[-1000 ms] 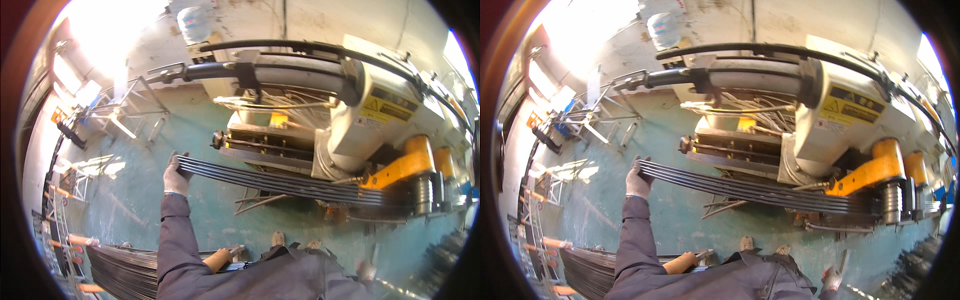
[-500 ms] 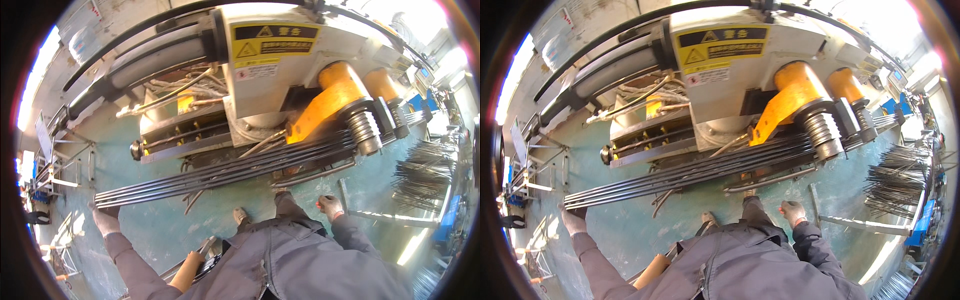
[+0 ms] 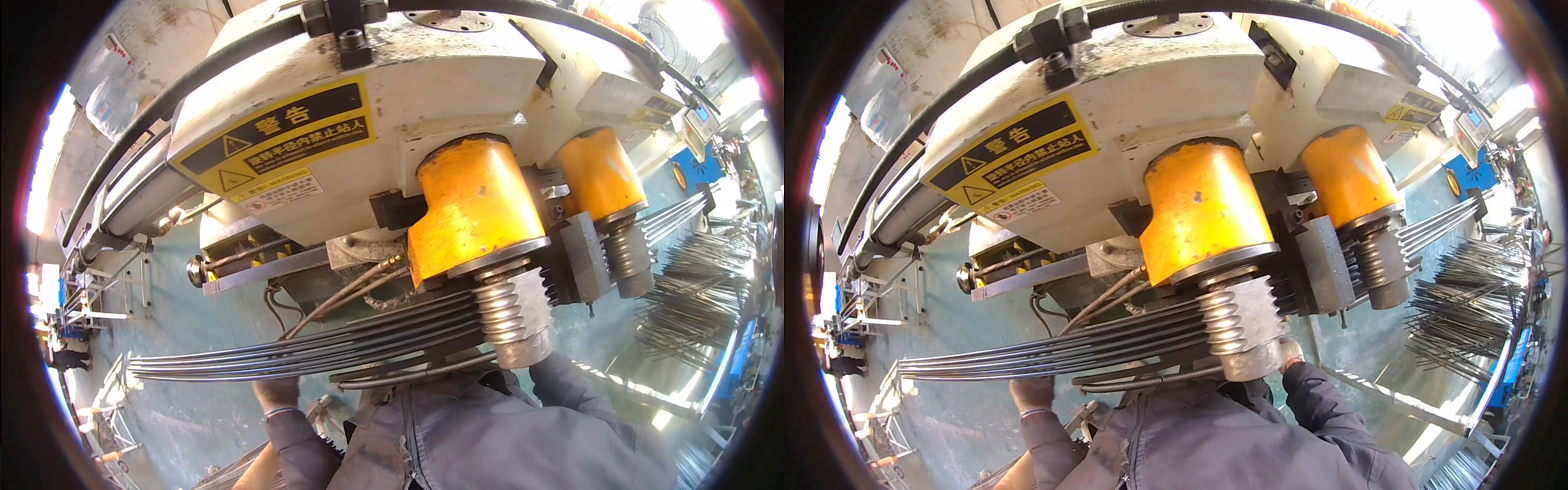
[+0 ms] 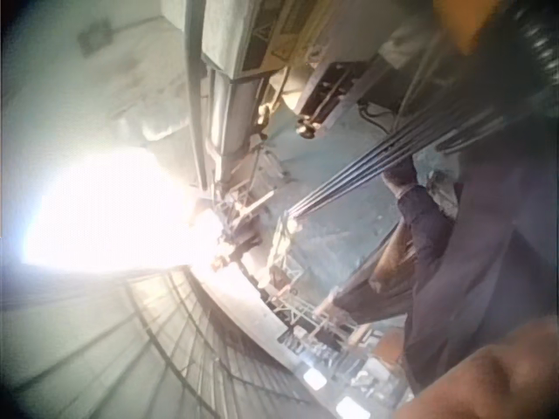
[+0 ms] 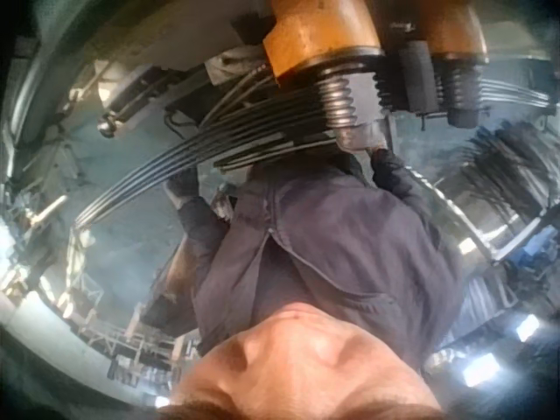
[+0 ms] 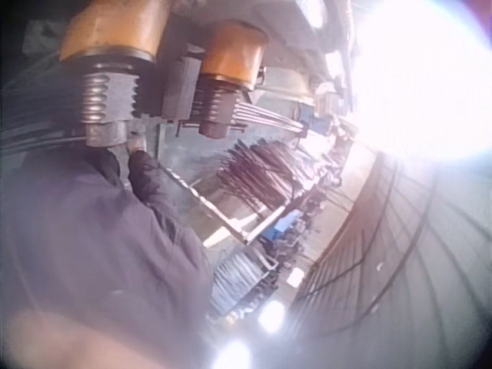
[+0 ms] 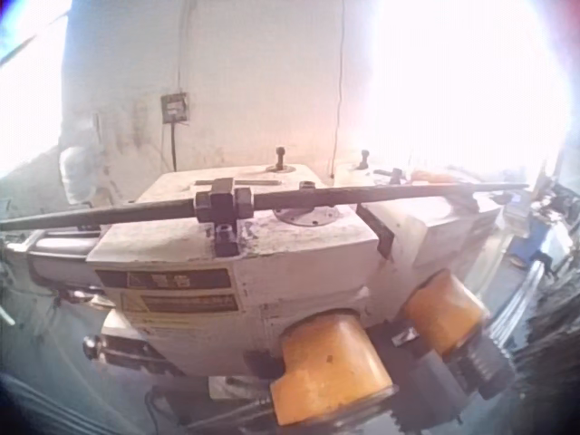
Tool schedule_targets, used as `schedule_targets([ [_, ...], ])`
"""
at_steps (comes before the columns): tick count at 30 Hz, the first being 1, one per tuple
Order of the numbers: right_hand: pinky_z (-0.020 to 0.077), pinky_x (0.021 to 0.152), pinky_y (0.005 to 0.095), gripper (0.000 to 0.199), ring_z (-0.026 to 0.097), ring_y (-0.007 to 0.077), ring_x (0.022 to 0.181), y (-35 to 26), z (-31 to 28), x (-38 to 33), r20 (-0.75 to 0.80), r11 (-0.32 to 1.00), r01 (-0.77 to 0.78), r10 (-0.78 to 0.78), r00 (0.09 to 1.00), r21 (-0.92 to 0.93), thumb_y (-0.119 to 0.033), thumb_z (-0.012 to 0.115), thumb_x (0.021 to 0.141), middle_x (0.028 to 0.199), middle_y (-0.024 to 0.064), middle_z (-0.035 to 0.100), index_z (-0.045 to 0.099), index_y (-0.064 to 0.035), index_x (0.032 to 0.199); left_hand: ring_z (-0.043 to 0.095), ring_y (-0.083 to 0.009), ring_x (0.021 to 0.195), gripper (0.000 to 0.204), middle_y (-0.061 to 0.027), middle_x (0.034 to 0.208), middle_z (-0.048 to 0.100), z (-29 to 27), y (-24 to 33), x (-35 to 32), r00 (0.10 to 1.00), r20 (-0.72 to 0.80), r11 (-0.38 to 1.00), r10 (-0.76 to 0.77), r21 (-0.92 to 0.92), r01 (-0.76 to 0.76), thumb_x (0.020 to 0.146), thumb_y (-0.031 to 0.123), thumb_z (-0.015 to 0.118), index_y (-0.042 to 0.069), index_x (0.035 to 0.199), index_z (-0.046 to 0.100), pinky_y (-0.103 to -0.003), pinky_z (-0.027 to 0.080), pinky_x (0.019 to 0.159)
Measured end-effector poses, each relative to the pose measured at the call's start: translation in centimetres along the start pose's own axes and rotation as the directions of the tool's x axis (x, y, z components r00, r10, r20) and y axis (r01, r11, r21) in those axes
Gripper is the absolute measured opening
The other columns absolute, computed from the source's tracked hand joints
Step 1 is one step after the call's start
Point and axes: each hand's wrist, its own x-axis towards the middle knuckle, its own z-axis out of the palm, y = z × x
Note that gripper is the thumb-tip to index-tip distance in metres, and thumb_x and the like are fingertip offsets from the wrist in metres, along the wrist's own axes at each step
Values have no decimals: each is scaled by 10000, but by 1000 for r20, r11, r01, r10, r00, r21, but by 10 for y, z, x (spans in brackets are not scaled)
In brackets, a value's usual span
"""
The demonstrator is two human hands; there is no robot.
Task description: The person repeatedly feeds bundles of straight metal rods into a bending machine, then removes the bent rods and stacks them on a nearby rack. The process is repeated continuously throughout the clip.
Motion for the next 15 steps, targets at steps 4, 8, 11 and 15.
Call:
schedule_targets([
  [4,593,847,376,383,797,261,925,-17,-40,6,37,685,-300,370,928,665,-377,709,1019,976,126,845,837,-25,1100,753,-396,1104,318,-150,1189,809,45,40,-4,967,81,865,241,433,-252,975,238,813,68,1243,795,-460,598,985],
  [8,570,769,371,386,756,193,821,-84,-91,-9,-56,718,-243,365,929,653,-374,741,990,877,88,819,833,0,1011,740,-342,1180,365,-119,1289,791,26,41,5,905,280,617,320,663,-423,992,231,794,84,1325,775,-425,592,1024],
  [11,583,829,372,382,764,193,870,-146,-123,-34,-156,631,-227,491,857,742,-354,759,1002,914,101,824,830,14,1074,710,-262,1308,359,-52,1458,752,8,35,11,975,218,966,52,-257,5,1074,238,690,117,1407,744,-391,575,1085],
  [15,571,908,334,331,728,142,999,-218,-176,-76,-306,553,-9,474,825,833,-227,764,1073,1102,85,831,784,50,1252,601,-277,1470,430,-107,1654,607,-8,42,16,929,365,407,63,-859,310,1158,249,515,87,1540,624,-445,487,1214],
])
